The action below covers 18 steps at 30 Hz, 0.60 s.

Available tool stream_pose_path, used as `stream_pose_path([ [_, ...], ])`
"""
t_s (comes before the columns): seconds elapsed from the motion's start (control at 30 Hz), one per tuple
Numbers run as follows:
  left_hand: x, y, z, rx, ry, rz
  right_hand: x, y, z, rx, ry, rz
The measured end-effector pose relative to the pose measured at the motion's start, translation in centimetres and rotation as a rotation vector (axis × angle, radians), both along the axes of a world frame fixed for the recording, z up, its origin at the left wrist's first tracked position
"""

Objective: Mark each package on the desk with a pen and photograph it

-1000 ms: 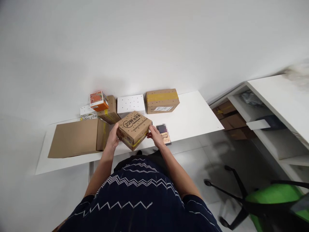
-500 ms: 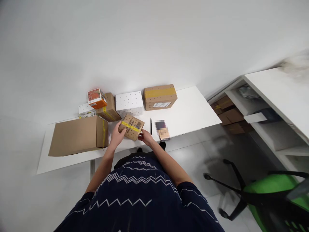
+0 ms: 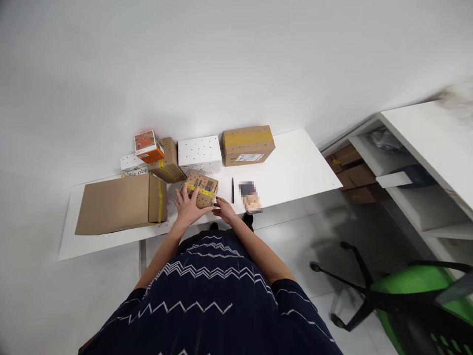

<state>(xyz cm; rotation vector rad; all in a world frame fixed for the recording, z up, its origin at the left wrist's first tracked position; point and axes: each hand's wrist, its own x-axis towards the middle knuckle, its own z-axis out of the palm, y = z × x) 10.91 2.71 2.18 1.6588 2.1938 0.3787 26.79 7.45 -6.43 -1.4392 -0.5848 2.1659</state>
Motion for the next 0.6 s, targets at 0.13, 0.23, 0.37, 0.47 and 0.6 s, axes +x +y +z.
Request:
stream_pose_path([
  [0.13, 0.0, 0.0, -0.6, 0.087, 0.008, -0.036, -0.2, -0.3, 0.1, 0.028, -0.037, 0.022],
  [0.23, -0.5, -0.2, -0.6, 0.141, -0.035, 0.01, 0.0, -0.1, 0.3, 0.084, -0.091, 0.012],
  [0.37, -1.3, -0.3, -1.4, 0.185, -0.26, 0.207, 1.1, 0.9, 0.8, 0.224, -0.239, -0.103],
  [0.47, -2.0, -0.3, -3.4, 0.238, -0.529, 0.36, 1.9, 1.8, 1.3, 0.33, -0.305, -0.163],
  [0.6, -2.8, -0.7, -6.5, 0.15, -0.924, 0.491, 1.8, 2.4, 1.9, 0.447, -0.305, -0.122],
])
